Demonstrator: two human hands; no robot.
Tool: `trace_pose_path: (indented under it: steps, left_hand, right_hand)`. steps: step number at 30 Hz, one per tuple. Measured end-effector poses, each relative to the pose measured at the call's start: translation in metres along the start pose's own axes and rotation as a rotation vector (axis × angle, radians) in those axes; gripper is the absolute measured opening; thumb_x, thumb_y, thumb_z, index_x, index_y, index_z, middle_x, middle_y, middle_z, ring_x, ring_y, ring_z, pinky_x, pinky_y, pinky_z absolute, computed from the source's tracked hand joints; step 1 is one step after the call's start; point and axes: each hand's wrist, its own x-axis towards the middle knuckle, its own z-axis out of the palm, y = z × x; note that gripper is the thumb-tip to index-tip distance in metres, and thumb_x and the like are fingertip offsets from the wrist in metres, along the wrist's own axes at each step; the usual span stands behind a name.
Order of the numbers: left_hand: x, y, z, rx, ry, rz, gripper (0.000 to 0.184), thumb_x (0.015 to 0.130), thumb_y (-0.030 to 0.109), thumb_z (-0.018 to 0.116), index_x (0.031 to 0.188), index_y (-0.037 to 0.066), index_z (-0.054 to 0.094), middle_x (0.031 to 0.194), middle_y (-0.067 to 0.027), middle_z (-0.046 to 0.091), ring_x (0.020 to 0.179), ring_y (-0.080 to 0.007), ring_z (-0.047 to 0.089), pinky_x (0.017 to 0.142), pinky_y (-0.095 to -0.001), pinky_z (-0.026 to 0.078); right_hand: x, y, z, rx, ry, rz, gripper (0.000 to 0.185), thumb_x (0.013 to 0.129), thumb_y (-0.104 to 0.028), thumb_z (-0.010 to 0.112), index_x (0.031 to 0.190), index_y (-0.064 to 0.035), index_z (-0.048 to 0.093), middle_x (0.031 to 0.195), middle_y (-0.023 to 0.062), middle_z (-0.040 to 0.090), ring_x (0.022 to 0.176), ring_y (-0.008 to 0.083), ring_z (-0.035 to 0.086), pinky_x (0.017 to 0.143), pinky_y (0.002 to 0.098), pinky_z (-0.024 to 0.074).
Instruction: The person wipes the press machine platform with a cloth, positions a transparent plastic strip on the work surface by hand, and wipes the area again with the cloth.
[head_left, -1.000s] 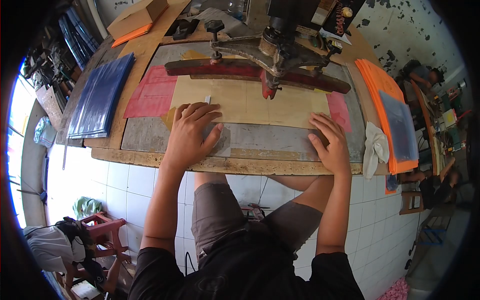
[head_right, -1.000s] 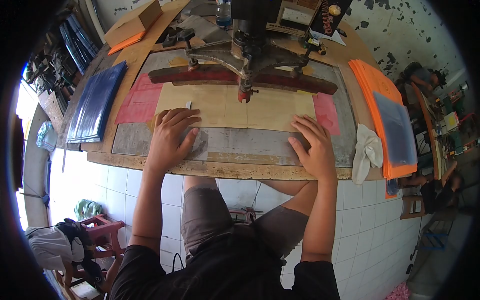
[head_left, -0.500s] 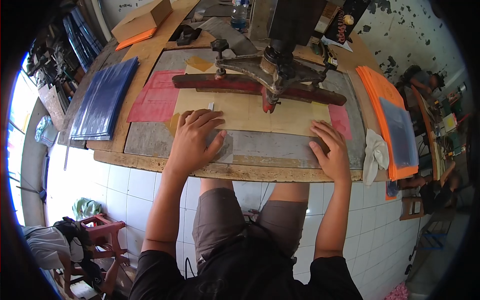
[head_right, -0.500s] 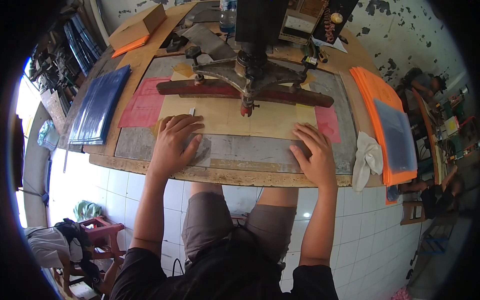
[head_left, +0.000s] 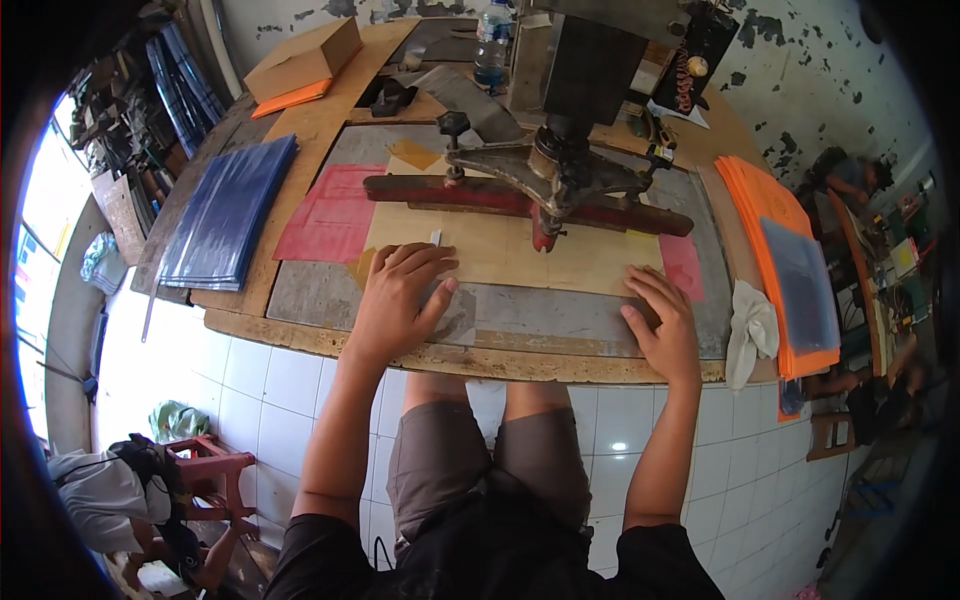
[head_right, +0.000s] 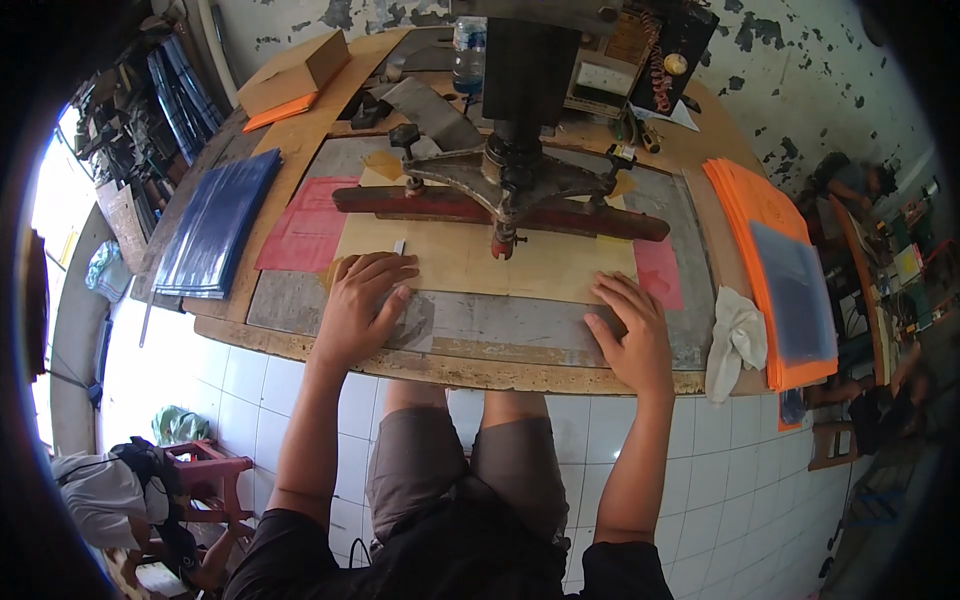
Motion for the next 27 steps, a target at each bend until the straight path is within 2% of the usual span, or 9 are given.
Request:
trace_pose_path:
  steps: [2,6,12,15,17,19,22,25,27]
  left_hand:
    - [0.000,-0.002,-0.003,-0.038,0.068,-0.005,0.033,0.108,0.024,0.057,0.119,0.004,0.081,0.136,-0.0107,0.079,0.135,-0.0315,0.066,0.121,-0.0474,0.040]
    - [0.002,-0.007,-0.003,-0.091,0.266,-0.056,0.029,0.109,0.018,0.054,0.109,0.005,0.080,0.120,-0.0095,0.081,0.116,-0.0316,0.071,0.109,-0.0452,0.044]
    - [0.000,-0.008,-0.007,-0.113,0.286,-0.019,0.020,0.105,0.012,0.060,0.105,0.006,0.079,0.110,-0.0077,0.082,0.105,-0.0310,0.074,0.099,-0.0436,0.050]
    - [-0.013,0.001,-0.017,-0.066,0.272,-0.075,0.018,0.105,0.007,0.062,0.107,0.002,0.080,0.109,-0.0111,0.082,0.105,-0.0331,0.075,0.101,-0.0435,0.052]
    - [-0.032,0.006,-0.016,0.043,0.297,-0.065,0.014,0.096,0.001,0.069,0.103,0.005,0.080,0.108,-0.0099,0.081,0.105,-0.0317,0.075,0.101,-0.0442,0.051]
    - [-0.061,0.001,-0.011,0.149,0.306,-0.021,0.015,0.099,0.010,0.069,0.109,0.006,0.080,0.119,-0.0106,0.082,0.121,-0.0334,0.074,0.112,-0.0474,0.047]
    - [-0.107,-0.010,0.015,0.321,0.388,-0.061,0.028,0.106,0.027,0.064,0.121,0.007,0.077,0.141,-0.0142,0.076,0.144,-0.0383,0.064,0.127,-0.0538,0.035]
    - [-0.164,-0.042,0.045,0.445,0.396,-0.124,0.045,0.112,0.042,0.054,0.139,0.009,0.070,0.160,-0.0176,0.064,0.159,-0.0445,0.047,0.135,-0.0593,0.020]
    - [-0.179,-0.051,0.053,0.430,0.427,-0.134,0.047,0.113,0.044,0.051,0.143,0.012,0.066,0.164,-0.0184,0.059,0.160,-0.0457,0.043,0.135,-0.0627,0.016]
  right_hand:
    - [-0.001,0.002,0.001,0.018,0.009,0.002,0.036,0.101,-0.022,0.080,0.133,-0.0061,0.080,0.150,0.0080,0.074,0.149,0.0305,0.061,0.125,0.0483,0.0430]
    - [-0.002,0.004,0.001,0.043,0.022,0.035,0.033,0.101,-0.020,0.080,0.130,-0.0052,0.081,0.148,0.0086,0.075,0.147,0.0310,0.062,0.125,0.0485,0.0434]
    - [-0.003,0.005,0.002,0.064,0.037,0.032,0.032,0.101,-0.020,0.080,0.129,-0.0049,0.082,0.145,0.0092,0.077,0.146,0.0319,0.064,0.124,0.0485,0.0442]
    - [-0.003,0.006,0.001,0.067,0.060,0.018,0.030,0.101,-0.019,0.080,0.127,-0.0045,0.082,0.141,0.0096,0.078,0.142,0.0318,0.066,0.122,0.0479,0.0460]
    - [-0.004,0.003,0.000,0.066,0.087,0.014,0.028,0.101,-0.018,0.080,0.125,-0.0040,0.082,0.138,0.0096,0.079,0.137,0.0317,0.068,0.119,0.0474,0.0479]
    - [-0.004,0.002,0.000,0.079,0.139,0.019,0.025,0.101,-0.016,0.080,0.122,-0.0033,0.082,0.133,0.0096,0.080,0.131,0.0314,0.070,0.116,0.0472,0.0494]
    - [-0.013,-0.001,-0.001,0.041,0.185,0.005,0.022,0.100,-0.014,0.080,0.119,-0.0027,0.082,0.127,0.0097,0.081,0.124,0.0310,0.073,0.112,0.0470,0.0506]
    - [-0.019,-0.005,-0.001,-0.062,0.243,-0.045,0.019,0.101,-0.012,0.079,0.117,-0.0032,0.082,0.121,0.0090,0.081,0.121,0.0300,0.073,0.108,0.0463,0.0507]
    - [-0.025,-0.008,-0.002,-0.110,0.292,-0.021,0.018,0.101,-0.012,0.079,0.116,-0.0035,0.082,0.120,0.0078,0.081,0.120,0.0295,0.073,0.107,0.0458,0.0504]
